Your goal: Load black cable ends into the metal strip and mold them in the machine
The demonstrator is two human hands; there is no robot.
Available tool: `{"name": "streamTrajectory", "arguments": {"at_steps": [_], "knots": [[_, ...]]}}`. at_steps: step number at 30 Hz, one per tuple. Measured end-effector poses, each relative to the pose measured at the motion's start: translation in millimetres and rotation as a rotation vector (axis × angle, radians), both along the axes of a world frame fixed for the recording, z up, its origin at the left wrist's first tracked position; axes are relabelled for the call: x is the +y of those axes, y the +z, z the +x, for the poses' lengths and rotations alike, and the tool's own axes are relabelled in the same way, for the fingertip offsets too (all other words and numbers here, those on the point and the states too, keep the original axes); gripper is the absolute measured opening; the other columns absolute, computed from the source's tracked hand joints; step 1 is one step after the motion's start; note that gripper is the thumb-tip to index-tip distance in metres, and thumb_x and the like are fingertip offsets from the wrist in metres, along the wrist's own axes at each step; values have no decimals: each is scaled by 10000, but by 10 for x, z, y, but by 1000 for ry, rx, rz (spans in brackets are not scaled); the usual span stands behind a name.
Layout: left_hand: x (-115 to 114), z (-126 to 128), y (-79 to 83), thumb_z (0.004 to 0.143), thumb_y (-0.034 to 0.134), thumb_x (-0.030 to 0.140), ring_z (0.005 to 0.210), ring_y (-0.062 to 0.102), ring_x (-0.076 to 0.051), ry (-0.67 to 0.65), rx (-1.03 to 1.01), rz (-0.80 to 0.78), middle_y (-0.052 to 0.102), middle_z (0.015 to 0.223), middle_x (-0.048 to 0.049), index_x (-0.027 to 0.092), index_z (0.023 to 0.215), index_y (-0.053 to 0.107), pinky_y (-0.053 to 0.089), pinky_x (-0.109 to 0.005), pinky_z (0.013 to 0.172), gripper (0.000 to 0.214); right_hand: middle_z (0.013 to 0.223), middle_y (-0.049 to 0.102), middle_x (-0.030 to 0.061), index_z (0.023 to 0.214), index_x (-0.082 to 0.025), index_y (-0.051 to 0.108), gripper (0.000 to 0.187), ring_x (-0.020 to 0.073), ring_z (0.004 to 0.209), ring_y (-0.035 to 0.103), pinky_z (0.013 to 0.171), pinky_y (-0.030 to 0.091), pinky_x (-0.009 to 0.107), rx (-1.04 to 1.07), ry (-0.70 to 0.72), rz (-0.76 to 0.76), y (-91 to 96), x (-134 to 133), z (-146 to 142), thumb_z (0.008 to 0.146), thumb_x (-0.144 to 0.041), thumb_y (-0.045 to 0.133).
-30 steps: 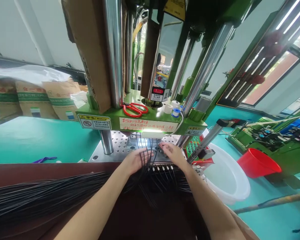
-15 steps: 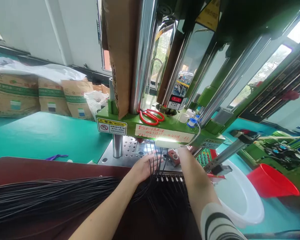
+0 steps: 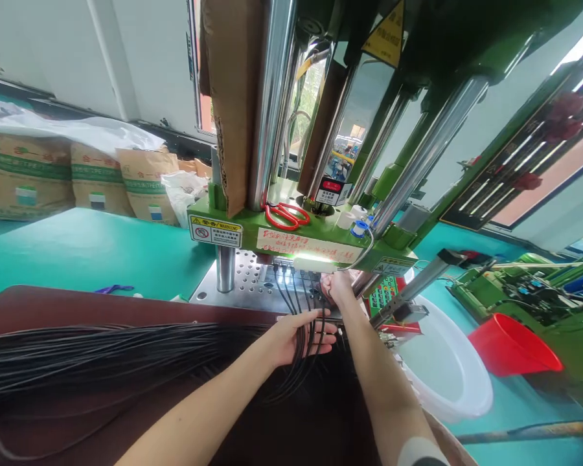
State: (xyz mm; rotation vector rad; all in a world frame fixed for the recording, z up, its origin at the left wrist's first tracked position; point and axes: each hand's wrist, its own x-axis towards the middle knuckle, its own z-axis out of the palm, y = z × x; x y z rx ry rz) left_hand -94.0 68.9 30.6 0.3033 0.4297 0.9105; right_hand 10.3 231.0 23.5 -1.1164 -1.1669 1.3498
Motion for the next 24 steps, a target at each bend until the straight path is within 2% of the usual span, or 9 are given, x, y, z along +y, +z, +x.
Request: {"name": "streamTrajectory", "arguments": {"at_steps": [1, 3, 6, 8, 13, 16, 18, 22, 24], "knots": [[-51, 22, 10, 801, 528, 267, 568, 578, -116, 0, 1, -18, 580, 668, -30, 119, 956, 534, 478, -257, 601, 215, 545, 505, -57, 830, -148, 507, 239, 34, 343, 385, 318, 301, 147, 17, -11, -3, -9, -64, 19, 863, -377, 449], [-136, 41, 28, 828, 483, 228, 399, 403, -35, 17, -27, -72, 418, 513, 43, 107, 832, 531, 345, -138, 413, 131, 452, 473, -78, 777, -178, 469, 203, 36, 278, 331, 274, 223, 139, 49, -22, 1, -3, -190, 61, 808, -379, 472], [-277, 32, 63, 861, 409, 205, 356, 241, -6, 66, -48, -135, 280, 486, 73, 109, 742, 492, 128, -99, 335, 174, 413, 484, -69, 754, -184, 475, 186, 51, 269, 358, 265, 209, 138, 77, -35, 11, 37, -342, 101, 719, -360, 524], [-431, 30, 85, 859, 407, 205, 360, 198, -7, 48, -4, -125, 249, 490, 78, 115, 721, 482, 94, -103, 336, 181, 393, 475, -67, 733, -177, 489, 176, 50, 266, 352, 264, 202, 137, 86, -59, 12, 60, -409, 109, 693, -343, 531], [-993, 18, 66, 810, 503, 284, 368, 155, -23, -167, 143, 48, 255, 469, 76, 141, 690, 490, 87, -128, 324, 187, 385, 475, -68, 727, -178, 497, 145, 42, 273, 323, 269, 209, 141, 85, -106, 11, 89, -513, 142, 692, -317, 519], [-1264, -239, 138, 801, 521, 340, 359, 142, -28, -144, 110, 116, 250, 450, 80, 154, 684, 491, 96, -139, 313, 222, 405, 500, -61, 759, -180, 506, 165, 42, 288, 333, 280, 222, 137, 67, -120, 29, 73, -559, 217, 703, -336, 508], [-1368, -629, 323, 801, 526, 352, 357, 140, -31, 36, 36, 191, 226, 445, 87, 160, 686, 488, 117, -144, 312, 227, 398, 496, -62, 756, -178, 508, 177, 41, 280, 328, 277, 220, 138, 35, -132, 36, 32, -582, 299, 697, -345, 512], [-1375, -1832, 859, 837, 439, 130, 392, 205, -27, 815, 68, 480, 272, 489, 78, 142, 722, 456, 165, -126, 340, 117, 383, 484, -57, 737, -167, 507, 230, 43, 271, 317, 269, 206, 147, -62, -116, 39, -112, -625, 512, 674, -387, 537], [-1267, -2466, 979, 891, 345, 194, 390, 226, -24, 1089, 183, 511, 299, 477, 81, 137, 741, 430, 210, -119, 353, 181, 384, 473, -60, 740, -168, 495, 274, 42, 273, 306, 272, 200, 152, -122, -87, 41, -177, -648, 615, 670, -430, 537]]}}
